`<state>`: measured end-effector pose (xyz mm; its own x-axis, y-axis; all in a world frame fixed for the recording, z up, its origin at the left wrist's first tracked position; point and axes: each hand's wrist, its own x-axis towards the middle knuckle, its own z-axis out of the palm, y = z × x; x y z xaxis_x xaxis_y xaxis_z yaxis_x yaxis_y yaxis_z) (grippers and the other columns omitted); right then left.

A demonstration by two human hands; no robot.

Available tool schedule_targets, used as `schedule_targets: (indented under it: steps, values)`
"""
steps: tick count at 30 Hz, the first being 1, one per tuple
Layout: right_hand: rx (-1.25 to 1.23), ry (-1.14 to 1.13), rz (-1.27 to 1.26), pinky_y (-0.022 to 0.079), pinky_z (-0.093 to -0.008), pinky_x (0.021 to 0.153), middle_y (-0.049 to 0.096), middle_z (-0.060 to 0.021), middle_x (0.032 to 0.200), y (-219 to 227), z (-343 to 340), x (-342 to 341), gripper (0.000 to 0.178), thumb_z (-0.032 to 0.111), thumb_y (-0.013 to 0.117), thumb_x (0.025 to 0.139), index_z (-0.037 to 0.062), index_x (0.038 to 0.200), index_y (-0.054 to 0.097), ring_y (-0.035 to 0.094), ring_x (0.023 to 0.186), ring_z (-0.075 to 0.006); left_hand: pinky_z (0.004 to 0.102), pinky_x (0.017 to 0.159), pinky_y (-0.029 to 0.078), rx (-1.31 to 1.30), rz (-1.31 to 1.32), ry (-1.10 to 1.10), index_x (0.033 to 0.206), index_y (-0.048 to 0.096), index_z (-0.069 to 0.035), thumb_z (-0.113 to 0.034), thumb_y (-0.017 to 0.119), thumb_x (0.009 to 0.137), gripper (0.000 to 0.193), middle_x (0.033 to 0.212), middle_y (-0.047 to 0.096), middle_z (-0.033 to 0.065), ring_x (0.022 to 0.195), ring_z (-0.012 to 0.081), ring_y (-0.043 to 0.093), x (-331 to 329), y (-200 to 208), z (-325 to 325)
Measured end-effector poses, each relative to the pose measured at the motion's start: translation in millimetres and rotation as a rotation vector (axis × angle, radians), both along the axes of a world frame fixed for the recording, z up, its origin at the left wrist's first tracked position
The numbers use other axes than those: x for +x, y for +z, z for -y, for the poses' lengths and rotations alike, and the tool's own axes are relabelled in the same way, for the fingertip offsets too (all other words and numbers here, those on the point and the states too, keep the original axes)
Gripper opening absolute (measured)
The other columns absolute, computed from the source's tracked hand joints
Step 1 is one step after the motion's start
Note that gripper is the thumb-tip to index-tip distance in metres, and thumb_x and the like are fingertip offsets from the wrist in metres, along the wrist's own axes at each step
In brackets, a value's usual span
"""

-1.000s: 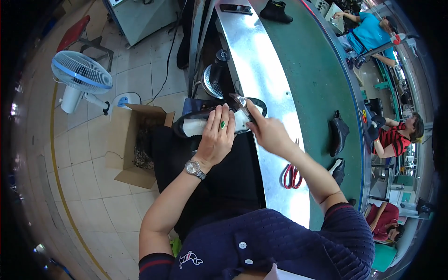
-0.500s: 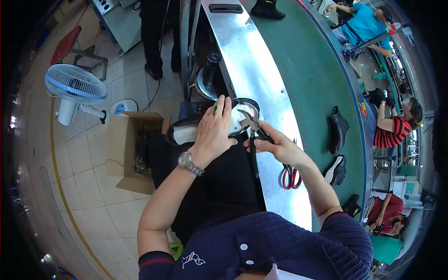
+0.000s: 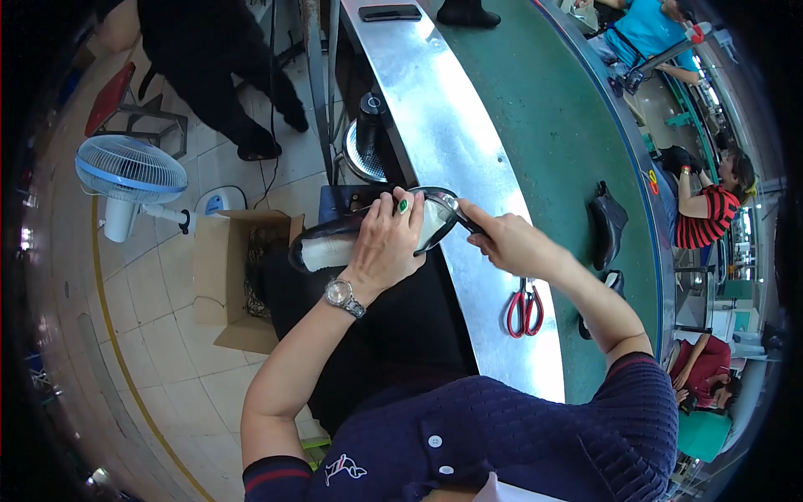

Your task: The worker is performing various steps in the shoe manufacturing process, including trimming excess material from a boot upper and placing finished uppers on a conveyor belt.

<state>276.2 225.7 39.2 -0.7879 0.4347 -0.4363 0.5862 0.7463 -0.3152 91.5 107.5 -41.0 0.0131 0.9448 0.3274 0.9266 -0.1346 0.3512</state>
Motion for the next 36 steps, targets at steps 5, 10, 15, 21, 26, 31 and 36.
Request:
schedule_targets:
  steps: [5, 10, 15, 21, 26, 31, 36]
  values:
    - [-0.261, -0.527, -0.62, 0.053, -0.0366, 0.062, 0.059, -0.0129, 0.063, 16, 11, -28, 0.06, 0.015, 0.06, 0.093, 0.007, 0.145, 0.032, 0.065, 0.057, -0.0231, 0.0447, 0.102, 0.042, 0.127, -0.115, 0.12, 0.128, 0.051, 0.006, -0.021, 0.081, 0.066, 0.074, 0.135, 0.048, 0.029, 0.123, 0.0398, 0.05, 10, -14, 14]
    - [0.051, -0.165, -0.288, 0.05, -0.0337, 0.054, 0.059, -0.0088, 0.062, -16, 14, -33, 0.057, 0.015, 0.055, 0.096, 0.0076, 0.147, 0.03, 0.062, 0.054, -0.0192, 0.0434, 0.108, 0.039, 0.21, -0.094, 0.235, 0.119, 0.057, 0.006, -0.013, 0.061, 0.086, 0.038, 0.133, 0.052, 0.0271, 0.125, 0.0375, 0.051, 19, -26, 17]
    - [-0.087, -0.497, -0.447, 0.051, -0.039, 0.059, 0.064, -0.0156, 0.067, -25, 21, -29, 0.059, 0.015, 0.056, 0.094, 0.0089, 0.147, 0.03, 0.065, 0.056, -0.0303, 0.0443, 0.107, 0.039, 0.284, -0.098, 0.232, 0.118, 0.058, 0.005, -0.016, 0.069, 0.08, 0.045, 0.128, 0.055, 0.0233, 0.125, 0.0379, 0.051, 26, -27, 20]
    - [-0.185, -0.272, -0.415, 0.05, -0.0421, 0.06, 0.063, -0.0161, 0.065, 10, 24, -47, 0.062, 0.014, 0.057, 0.094, 0.0122, 0.148, 0.027, 0.065, 0.057, -0.0308, 0.0456, 0.103, 0.044, 0.364, -0.126, 0.224, 0.106, 0.061, 0.003, -0.015, 0.059, 0.09, 0.024, 0.109, 0.063, 0.0225, 0.118, 0.0401, 0.056, 16, -35, 25]
    - [-0.041, -0.247, -0.313, 0.047, -0.051, 0.063, 0.062, -0.0238, 0.067, -27, 33, -48, 0.061, 0.018, 0.057, 0.093, 0.0095, 0.146, 0.03, 0.062, 0.063, -0.044, 0.046, 0.104, 0.043, 0.344, -0.12, 0.209, 0.106, 0.061, 0.003, -0.011, 0.057, 0.089, 0.023, 0.109, 0.063, 0.0228, 0.118, 0.0404, 0.056, 21, -29, 19]
    - [-0.2, -0.286, -0.342, 0.048, -0.0481, 0.062, 0.063, -0.0216, 0.066, 7, 36, -53, 0.062, 0.014, 0.057, 0.092, 0.0098, 0.148, 0.029, 0.063, 0.065, -0.0424, 0.0453, 0.105, 0.042, 0.301, -0.11, 0.223, 0.113, 0.059, 0.005, -0.023, 0.074, 0.079, 0.046, 0.117, 0.058, 0.0229, 0.123, 0.039, 0.051, 17, -37, 24]
    - [-0.072, -0.166, -0.091, 0.05, -0.0459, 0.066, 0.066, -0.0203, 0.075, -8, 30, -52, 0.063, 0.012, 0.054, 0.094, 0.0066, 0.148, 0.023, 0.065, 0.068, -0.039, 0.0416, 0.098, 0.047, 0.228, 0.247, 0.271, 0.116, 0.059, 0.003, -0.017, 0.08, 0.07, 0.054, 0.121, 0.055, 0.0204, 0.117, 0.035, 0.054, 1, -3, 23]
